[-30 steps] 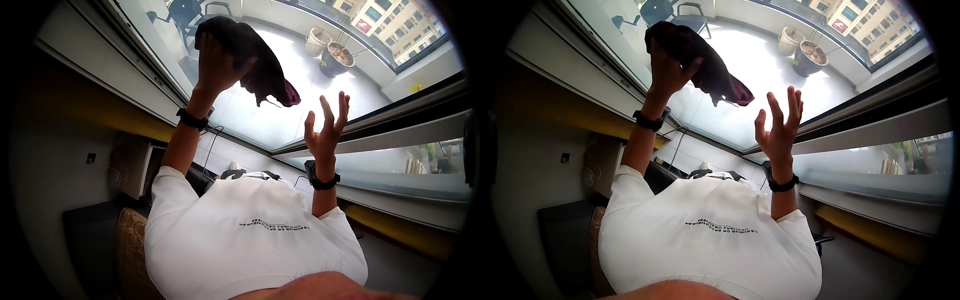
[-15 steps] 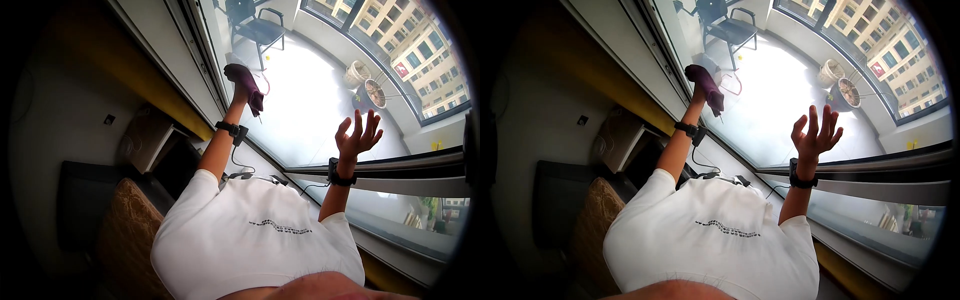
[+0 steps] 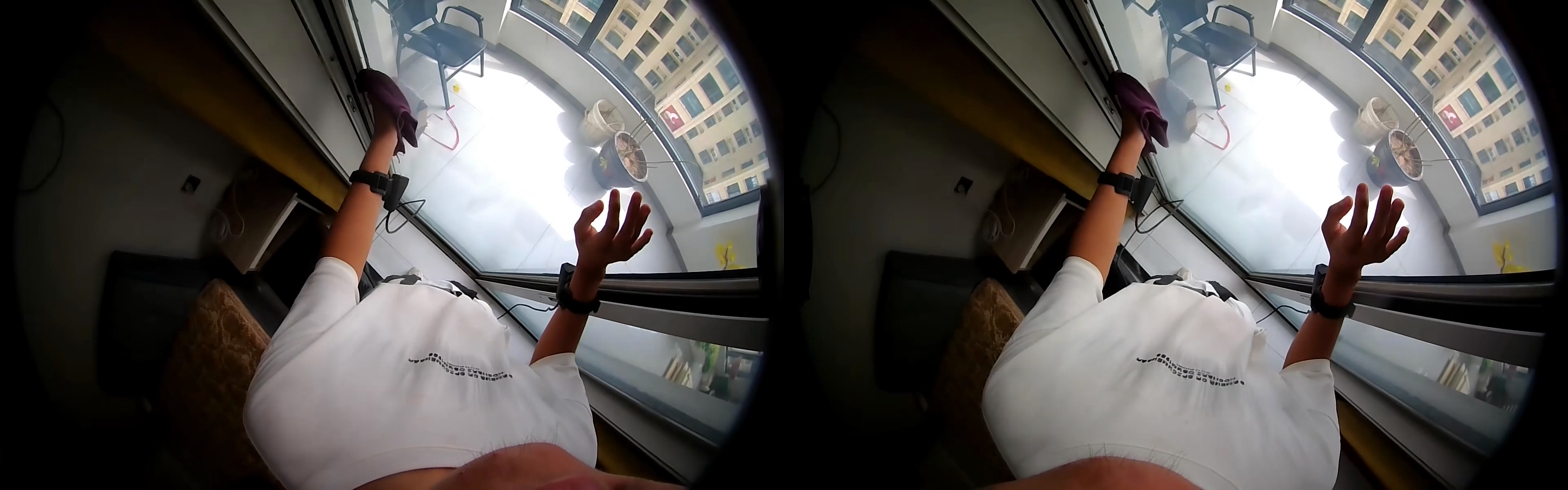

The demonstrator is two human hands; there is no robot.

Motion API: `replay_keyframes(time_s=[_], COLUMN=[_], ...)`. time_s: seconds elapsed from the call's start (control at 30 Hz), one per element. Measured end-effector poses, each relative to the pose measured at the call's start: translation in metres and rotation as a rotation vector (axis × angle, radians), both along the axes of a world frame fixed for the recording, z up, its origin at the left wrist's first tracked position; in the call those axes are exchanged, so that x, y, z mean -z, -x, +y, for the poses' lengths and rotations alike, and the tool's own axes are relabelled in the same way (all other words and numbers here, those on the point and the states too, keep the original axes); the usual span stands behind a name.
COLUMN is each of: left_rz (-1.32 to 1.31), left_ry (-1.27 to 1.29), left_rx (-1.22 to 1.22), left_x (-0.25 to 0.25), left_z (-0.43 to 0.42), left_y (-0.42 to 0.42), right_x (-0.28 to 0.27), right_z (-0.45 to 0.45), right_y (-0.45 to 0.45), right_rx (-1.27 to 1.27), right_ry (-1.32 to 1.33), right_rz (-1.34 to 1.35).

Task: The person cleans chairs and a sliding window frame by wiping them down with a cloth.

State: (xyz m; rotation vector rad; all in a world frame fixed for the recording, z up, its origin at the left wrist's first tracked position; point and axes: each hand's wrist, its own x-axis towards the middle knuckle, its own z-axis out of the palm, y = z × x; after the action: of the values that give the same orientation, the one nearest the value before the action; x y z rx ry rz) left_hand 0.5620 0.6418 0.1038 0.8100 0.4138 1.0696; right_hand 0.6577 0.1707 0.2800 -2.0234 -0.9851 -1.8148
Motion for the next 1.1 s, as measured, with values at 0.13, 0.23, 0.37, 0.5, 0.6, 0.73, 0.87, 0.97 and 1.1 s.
replay_keyframes(time_s=[0.13,0.23,0.37,0.5,0.6,0.73,0.87,0.97,1.1], left_rz=[0.316,0.364,0.207,0.123,0.475,0.396,0.485,0.491,0.538], left_ry=[-0.036,-0.272,-0.646,-0.741,-0.841,-0.846,-0.917,-0.846,-0.880], left_rx=[-0.027,-0.131,-0.287,-0.319,-0.468,-0.338,-0.362,-0.351,-0.482], left_x=[0.042,0.005,-0.095,-0.122,-0.042,-0.041,-0.108,-0.102,-0.076], left_z=[-0.032,-0.039,-0.052,-0.059,-0.028,-0.033,-0.055,-0.055,-0.051], left_y=[0.002,0.002,0.011,0.009,0.003,0.014,0.029,0.028,0.016], right_x=[0.001,-0.001,0.001,0.002,0.002,0.003,0.004,0.005,0.002], right_z=[0.000,-0.001,-0.002,-0.003,-0.003,-0.004,-0.005,-0.004,-0.002], right_y=[-0.002,-0.001,-0.002,-0.002,-0.002,-0.005,-0.004,-0.005,-0.003], right_rx=[0.000,-0.013,-0.013,0.002,0.000,-0.009,-0.010,-0.005,-0.008], right_ry=[0.002,-0.005,-0.007,-0.008,-0.016,-0.013,-0.027,-0.034,-0.042], right_rz=[-0.004,0.005,0.009,0.009,0.008,-0.011,-0.003,0.001,-0.005])
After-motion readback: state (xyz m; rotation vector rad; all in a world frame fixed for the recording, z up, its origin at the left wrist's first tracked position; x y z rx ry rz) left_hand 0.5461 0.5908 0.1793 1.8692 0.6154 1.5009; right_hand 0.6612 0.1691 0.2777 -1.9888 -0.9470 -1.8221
